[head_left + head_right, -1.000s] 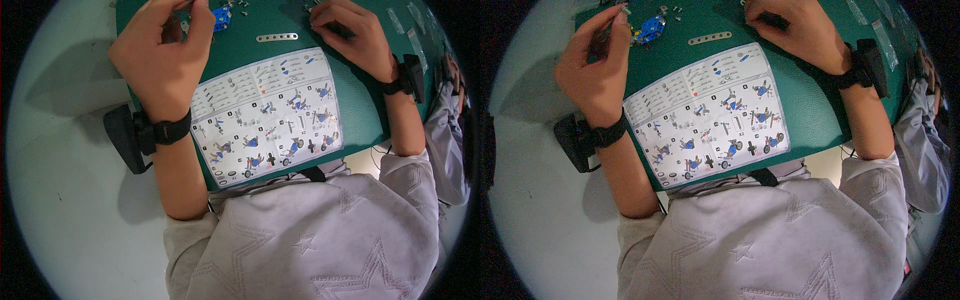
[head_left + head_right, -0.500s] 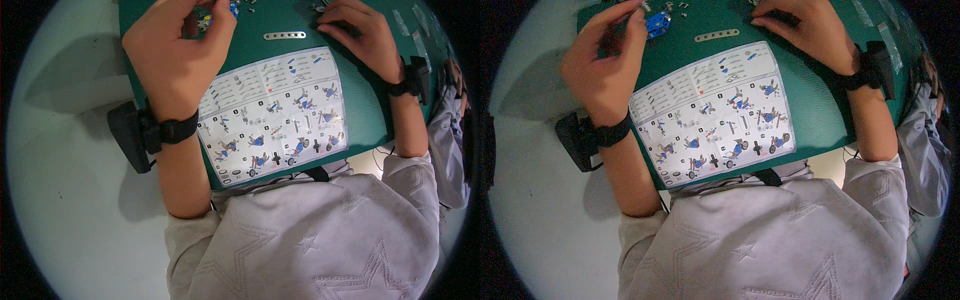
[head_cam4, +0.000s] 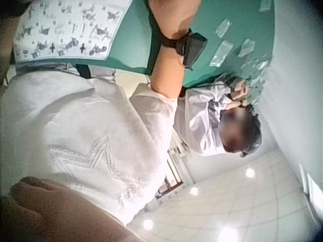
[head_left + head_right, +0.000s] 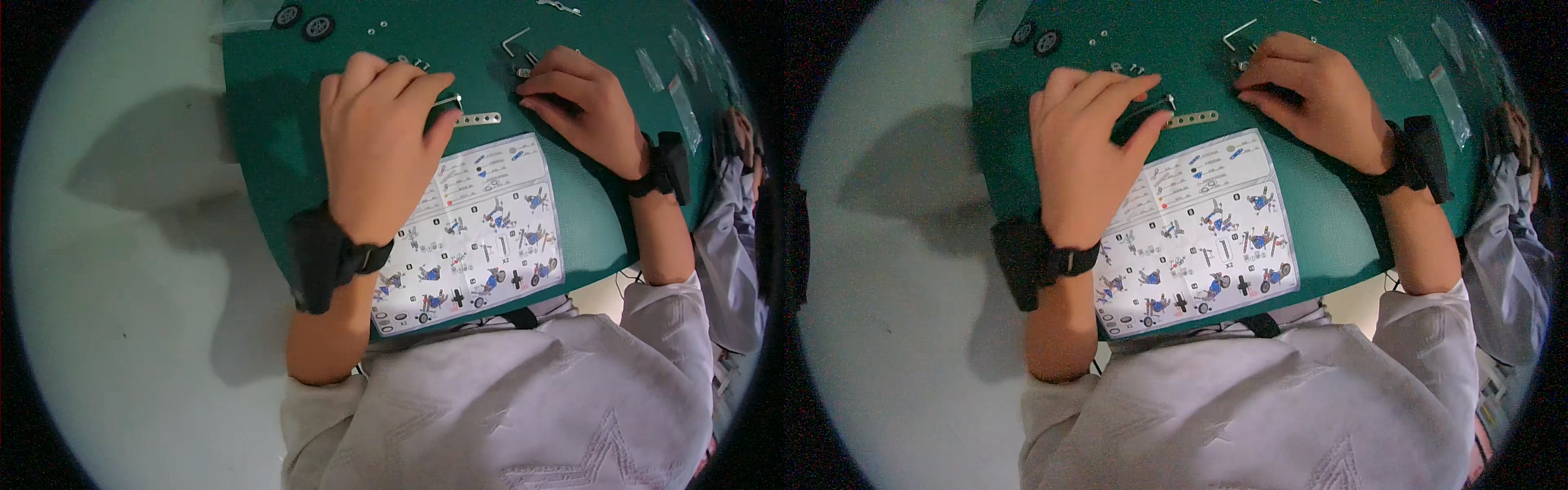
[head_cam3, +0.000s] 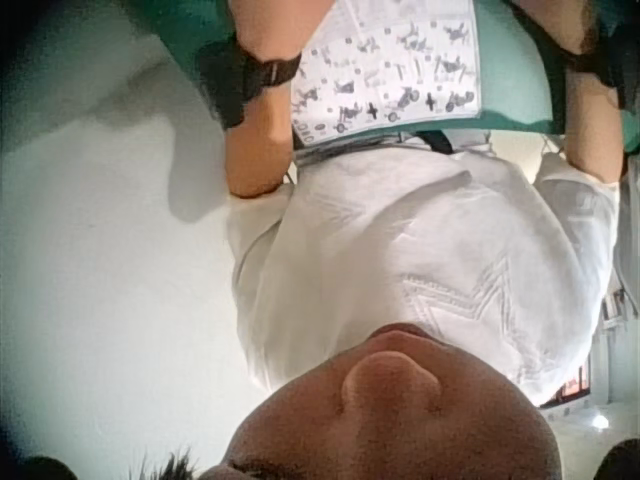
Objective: The recorder is assembling a small mechanical toy car following printed instructions.
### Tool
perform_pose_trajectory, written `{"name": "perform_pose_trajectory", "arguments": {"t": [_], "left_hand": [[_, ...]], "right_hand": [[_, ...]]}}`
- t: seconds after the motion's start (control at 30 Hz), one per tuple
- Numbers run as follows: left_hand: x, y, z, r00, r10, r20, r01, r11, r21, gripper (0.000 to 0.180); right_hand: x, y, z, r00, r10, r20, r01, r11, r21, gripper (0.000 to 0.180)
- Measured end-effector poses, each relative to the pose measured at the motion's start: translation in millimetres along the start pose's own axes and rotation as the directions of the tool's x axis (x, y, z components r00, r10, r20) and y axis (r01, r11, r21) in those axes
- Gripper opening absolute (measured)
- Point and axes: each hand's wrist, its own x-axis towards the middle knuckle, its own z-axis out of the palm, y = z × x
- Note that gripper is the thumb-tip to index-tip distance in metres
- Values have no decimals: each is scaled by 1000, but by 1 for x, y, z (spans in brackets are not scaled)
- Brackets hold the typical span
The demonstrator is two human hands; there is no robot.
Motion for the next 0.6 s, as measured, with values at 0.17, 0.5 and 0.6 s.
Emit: {"name": "perform_pose_trajectory", "arguments": {"t": [0.17,0.5,0.6], "left_hand": [[-1,-18,-37,1000,-17,-5,17,1000,-12,39],[-1,-35,-24,978,-139,158,151,986,-66,40],[-1,-37,-20,962,-194,193,219,969,-118,39]], "right_hand": [[-5,-1,-3,999,-7,-42,8,1000,28,17],[-5,1,-4,996,89,-23,-87,992,89,18],[-6,4,-5,996,86,-17,-84,992,93,18]]}}
